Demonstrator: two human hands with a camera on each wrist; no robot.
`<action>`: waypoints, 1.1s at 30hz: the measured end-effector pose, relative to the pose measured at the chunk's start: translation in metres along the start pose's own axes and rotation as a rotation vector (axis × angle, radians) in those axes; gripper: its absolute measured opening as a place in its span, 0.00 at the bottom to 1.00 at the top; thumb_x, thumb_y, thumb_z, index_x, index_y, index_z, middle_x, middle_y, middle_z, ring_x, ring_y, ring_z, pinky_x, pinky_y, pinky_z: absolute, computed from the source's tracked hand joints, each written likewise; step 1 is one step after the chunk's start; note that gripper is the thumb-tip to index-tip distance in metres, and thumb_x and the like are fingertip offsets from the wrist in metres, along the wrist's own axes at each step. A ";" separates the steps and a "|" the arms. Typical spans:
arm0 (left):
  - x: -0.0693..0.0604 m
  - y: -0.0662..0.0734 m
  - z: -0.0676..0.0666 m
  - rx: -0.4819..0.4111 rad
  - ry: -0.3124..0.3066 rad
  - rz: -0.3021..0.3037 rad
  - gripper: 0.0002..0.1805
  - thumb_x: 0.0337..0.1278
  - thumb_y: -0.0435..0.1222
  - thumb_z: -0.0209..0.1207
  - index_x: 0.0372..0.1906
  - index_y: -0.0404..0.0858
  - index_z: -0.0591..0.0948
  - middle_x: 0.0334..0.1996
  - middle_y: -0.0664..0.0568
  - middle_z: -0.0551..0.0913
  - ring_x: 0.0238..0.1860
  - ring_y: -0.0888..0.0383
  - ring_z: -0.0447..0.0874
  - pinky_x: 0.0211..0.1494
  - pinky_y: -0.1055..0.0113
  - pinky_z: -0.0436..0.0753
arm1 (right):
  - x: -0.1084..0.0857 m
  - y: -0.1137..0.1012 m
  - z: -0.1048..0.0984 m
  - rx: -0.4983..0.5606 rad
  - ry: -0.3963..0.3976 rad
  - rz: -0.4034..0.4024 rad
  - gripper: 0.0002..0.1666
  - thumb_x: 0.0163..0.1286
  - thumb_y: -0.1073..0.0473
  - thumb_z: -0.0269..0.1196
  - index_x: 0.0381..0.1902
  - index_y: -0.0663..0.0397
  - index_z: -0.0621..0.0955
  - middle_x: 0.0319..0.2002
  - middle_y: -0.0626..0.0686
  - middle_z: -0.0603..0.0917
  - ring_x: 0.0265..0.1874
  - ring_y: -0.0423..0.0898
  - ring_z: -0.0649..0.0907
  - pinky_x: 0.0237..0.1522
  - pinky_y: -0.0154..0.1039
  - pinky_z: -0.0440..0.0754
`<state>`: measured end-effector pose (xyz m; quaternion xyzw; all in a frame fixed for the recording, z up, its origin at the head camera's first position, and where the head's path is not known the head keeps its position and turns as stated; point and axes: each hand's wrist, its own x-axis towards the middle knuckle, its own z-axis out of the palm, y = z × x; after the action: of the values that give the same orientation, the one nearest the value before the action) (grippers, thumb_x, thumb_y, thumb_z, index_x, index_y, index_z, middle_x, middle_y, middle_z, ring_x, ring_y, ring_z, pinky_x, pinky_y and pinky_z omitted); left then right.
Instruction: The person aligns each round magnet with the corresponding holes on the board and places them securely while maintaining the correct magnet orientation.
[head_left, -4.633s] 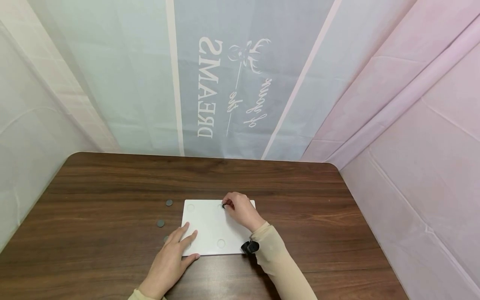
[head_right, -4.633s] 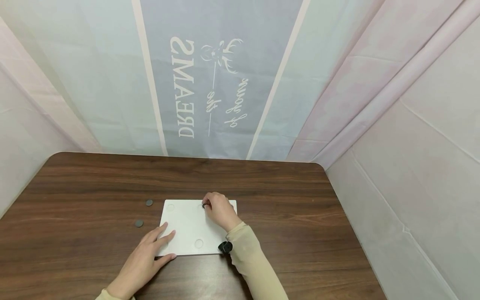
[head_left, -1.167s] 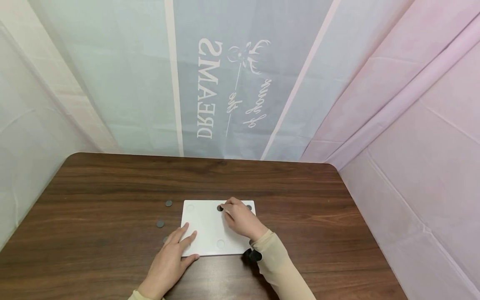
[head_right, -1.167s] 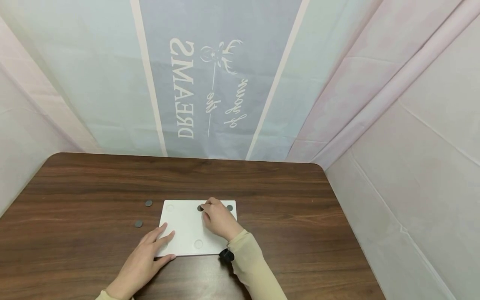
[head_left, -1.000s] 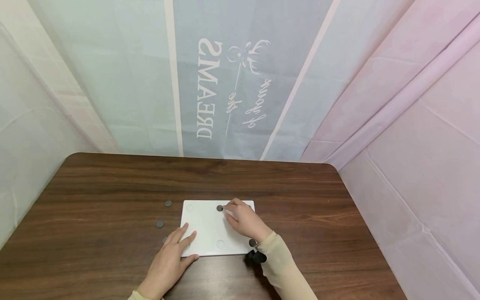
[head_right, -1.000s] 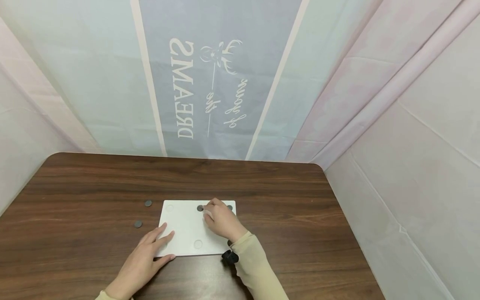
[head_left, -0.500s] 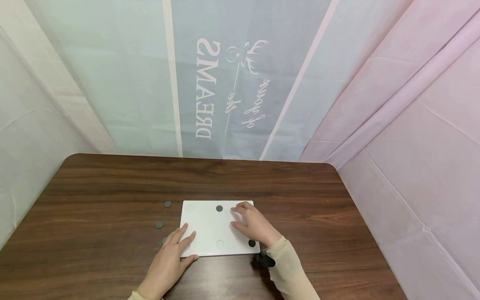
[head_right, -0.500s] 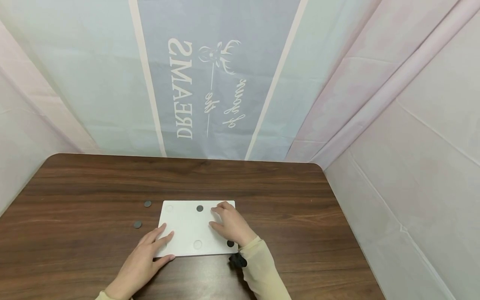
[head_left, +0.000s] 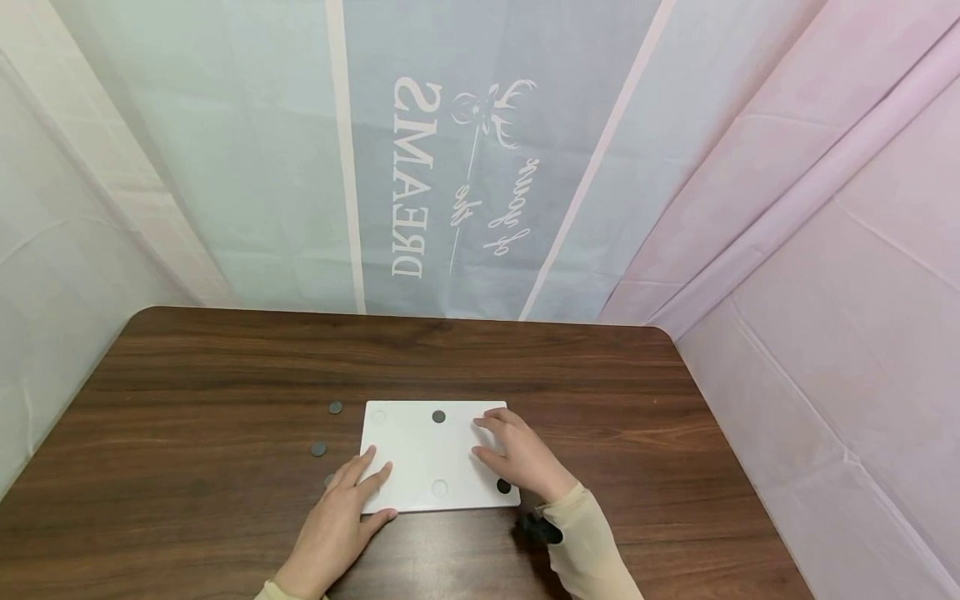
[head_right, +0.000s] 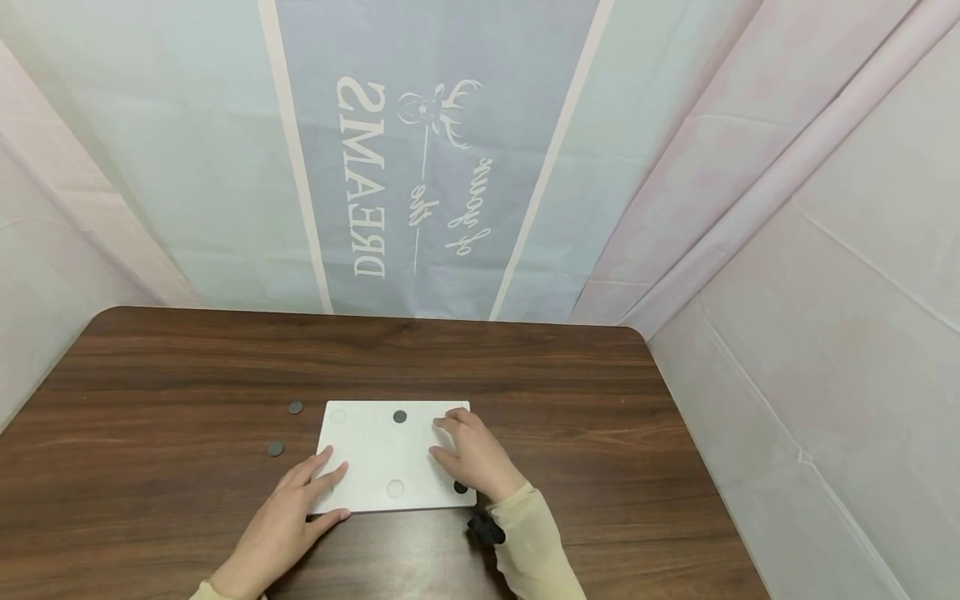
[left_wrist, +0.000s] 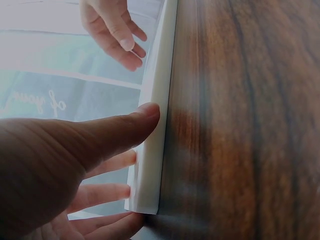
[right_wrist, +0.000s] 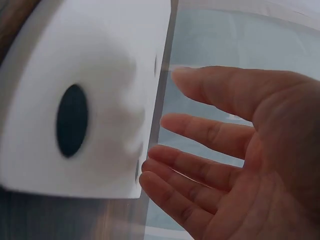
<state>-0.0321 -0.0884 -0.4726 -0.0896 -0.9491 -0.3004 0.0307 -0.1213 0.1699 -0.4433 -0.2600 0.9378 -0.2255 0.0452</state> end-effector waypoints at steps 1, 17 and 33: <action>0.000 0.000 0.000 -0.001 -0.001 -0.001 0.30 0.42 0.41 0.73 0.55 0.38 0.81 0.65 0.41 0.72 0.62 0.39 0.71 0.53 0.44 0.80 | -0.001 0.001 0.000 -0.002 -0.003 0.006 0.24 0.65 0.57 0.65 0.55 0.64 0.79 0.55 0.62 0.77 0.55 0.56 0.79 0.55 0.49 0.78; 0.001 0.000 0.001 0.032 -0.003 -0.003 0.31 0.41 0.41 0.74 0.55 0.36 0.81 0.64 0.38 0.72 0.61 0.37 0.72 0.50 0.43 0.80 | -0.015 0.003 0.001 0.023 -0.046 0.091 0.31 0.63 0.50 0.67 0.60 0.61 0.76 0.65 0.65 0.70 0.65 0.60 0.71 0.60 0.55 0.73; 0.001 0.000 0.003 0.024 0.014 0.000 0.31 0.41 0.41 0.74 0.55 0.37 0.82 0.64 0.39 0.73 0.60 0.37 0.73 0.50 0.43 0.80 | -0.036 0.001 0.007 0.010 -0.043 0.097 0.35 0.60 0.47 0.69 0.61 0.59 0.76 0.67 0.65 0.69 0.66 0.61 0.69 0.60 0.56 0.73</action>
<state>-0.0326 -0.0868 -0.4747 -0.0871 -0.9524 -0.2895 0.0383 -0.0891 0.1862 -0.4508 -0.2187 0.9470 -0.2221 0.0774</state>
